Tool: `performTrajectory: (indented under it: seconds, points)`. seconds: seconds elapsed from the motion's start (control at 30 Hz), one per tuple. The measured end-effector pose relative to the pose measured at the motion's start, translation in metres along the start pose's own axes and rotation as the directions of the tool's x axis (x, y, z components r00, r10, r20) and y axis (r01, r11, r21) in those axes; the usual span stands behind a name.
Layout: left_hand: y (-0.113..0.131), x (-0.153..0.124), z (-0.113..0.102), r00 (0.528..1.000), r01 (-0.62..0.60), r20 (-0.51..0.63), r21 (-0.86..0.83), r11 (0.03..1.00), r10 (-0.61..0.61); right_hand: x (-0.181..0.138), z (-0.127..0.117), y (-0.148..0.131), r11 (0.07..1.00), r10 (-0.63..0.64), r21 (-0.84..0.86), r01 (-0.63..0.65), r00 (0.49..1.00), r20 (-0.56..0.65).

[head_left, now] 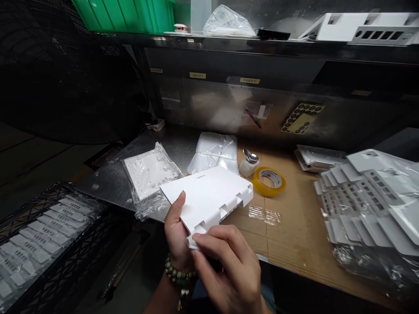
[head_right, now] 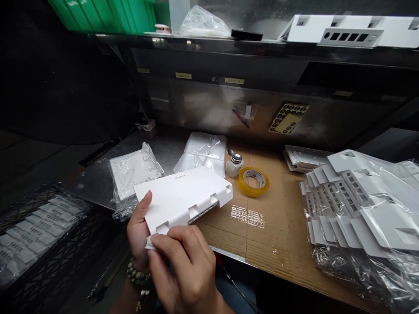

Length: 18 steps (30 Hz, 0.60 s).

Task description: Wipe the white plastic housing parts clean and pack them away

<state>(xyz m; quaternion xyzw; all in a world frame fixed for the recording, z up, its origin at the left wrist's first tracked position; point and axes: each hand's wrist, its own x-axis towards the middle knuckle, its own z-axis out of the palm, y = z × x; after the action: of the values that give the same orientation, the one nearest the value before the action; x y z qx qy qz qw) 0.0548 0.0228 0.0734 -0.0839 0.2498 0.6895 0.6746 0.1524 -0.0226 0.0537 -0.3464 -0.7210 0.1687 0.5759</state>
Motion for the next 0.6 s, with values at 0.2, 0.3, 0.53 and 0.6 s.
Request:
performTrajectory:
  seconds: [0.2,0.3,0.53,0.6]
  points:
    - [0.000,0.002,-0.017,0.994,-0.022,0.105,0.065,0.998,0.016,-0.004,0.010,-0.001,0.999,-0.039,0.003,0.039,0.997,-0.063]
    - [0.010,0.010,-0.030,0.972,-0.142,0.202,0.100,0.985,0.120,-0.003,-0.007,-0.004,0.997,-0.030,0.080,0.024,0.997,0.069]
    - [0.054,0.030,-0.058,0.858,-0.020,0.511,0.118,0.993,-0.043,-0.019,-0.107,0.044,0.909,0.405,0.164,-0.384,0.716,-0.569]
    - [0.056,0.029,-0.058,0.817,-0.032,0.576,0.092,0.995,-0.027,-0.027,-0.132,0.064,0.851,0.519,0.309,-0.424,0.591,-0.618]
